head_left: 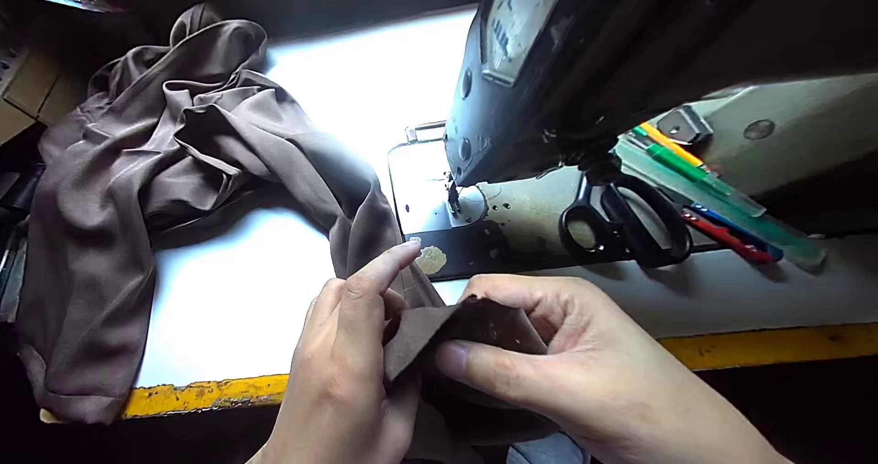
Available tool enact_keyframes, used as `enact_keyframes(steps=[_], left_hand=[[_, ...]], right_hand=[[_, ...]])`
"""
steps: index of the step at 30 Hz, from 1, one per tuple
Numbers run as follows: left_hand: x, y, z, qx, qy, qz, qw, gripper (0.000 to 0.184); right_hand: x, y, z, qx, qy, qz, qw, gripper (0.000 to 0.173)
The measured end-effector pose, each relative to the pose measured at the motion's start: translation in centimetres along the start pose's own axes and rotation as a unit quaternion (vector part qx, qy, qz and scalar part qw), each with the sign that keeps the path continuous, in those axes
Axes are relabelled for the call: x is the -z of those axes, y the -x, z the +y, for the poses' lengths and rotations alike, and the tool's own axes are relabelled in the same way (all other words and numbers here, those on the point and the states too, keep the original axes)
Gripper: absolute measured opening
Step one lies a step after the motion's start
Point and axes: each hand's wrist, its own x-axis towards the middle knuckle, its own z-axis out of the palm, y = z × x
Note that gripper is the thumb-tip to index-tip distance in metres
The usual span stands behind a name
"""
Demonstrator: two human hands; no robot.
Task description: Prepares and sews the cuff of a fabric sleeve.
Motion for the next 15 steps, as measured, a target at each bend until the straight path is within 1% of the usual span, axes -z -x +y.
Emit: enact_keyframes(steps=[2,3,4,5,6,7,8,9,11,12,13,15], left_hand=[[0.9,0.1,-0.5,0.015,0.082,-0.062,0.995,0.074],[1.6,0.0,-1.0,0.028,0.173,-0.117,0.977,0.072],[2.5,-0.1,-1.7,0.046,0.286,-0.198,0.936,0.068],[3.3,-0.3,-2.5,0.066,0.394,-0.282,0.872,0.063],[3.7,-0.3,-3.5,0.085,0.471,-0.341,0.809,0.059],[4.0,-0.3,-4.3,0.106,0.506,-0.366,0.774,0.056],[4.1,-0.1,-4.9,0.130,0.502,-0.362,0.775,0.055],[4.1,0.0,-5.2,0.149,0.473,-0.341,0.798,0.057],[3.8,0.1,-5.4,0.162,0.416,-0.300,0.843,0.060],[3.7,0.0,-5.3,0.161,0.408,-0.291,0.850,0.060],[3.7,-0.1,-5.1,0.164,0.423,-0.288,0.843,0.058],[3.7,-0.3,-4.2,0.179,0.467,-0.288,0.816,0.049]], right_hand=[[0.3,0.3,-0.9,-0.002,0.005,-0.009,1.000,0.005],[0.6,0.5,-1.3,-0.008,0.003,-0.017,1.000,0.007],[1.0,0.6,-1.7,-0.015,-0.008,-0.035,0.999,0.008],[1.4,0.6,-1.8,-0.029,-0.028,-0.064,0.997,0.008],[1.8,0.4,-1.8,-0.050,-0.051,-0.092,0.993,0.008],[2.0,0.2,-1.6,-0.078,-0.073,-0.111,0.988,0.007],[2.0,-0.1,-1.2,-0.108,-0.092,-0.115,0.983,0.008],[1.9,-0.4,-0.7,-0.137,-0.110,-0.111,0.978,0.008],[1.3,-0.9,0.2,-0.181,-0.137,-0.092,0.969,0.008],[1.0,-1.0,0.6,-0.189,-0.145,-0.086,0.967,0.008],[0.7,-1.1,1.0,-0.189,-0.144,-0.084,0.968,0.008],[0.2,-1.1,1.4,-0.173,-0.119,-0.092,0.974,0.006]])
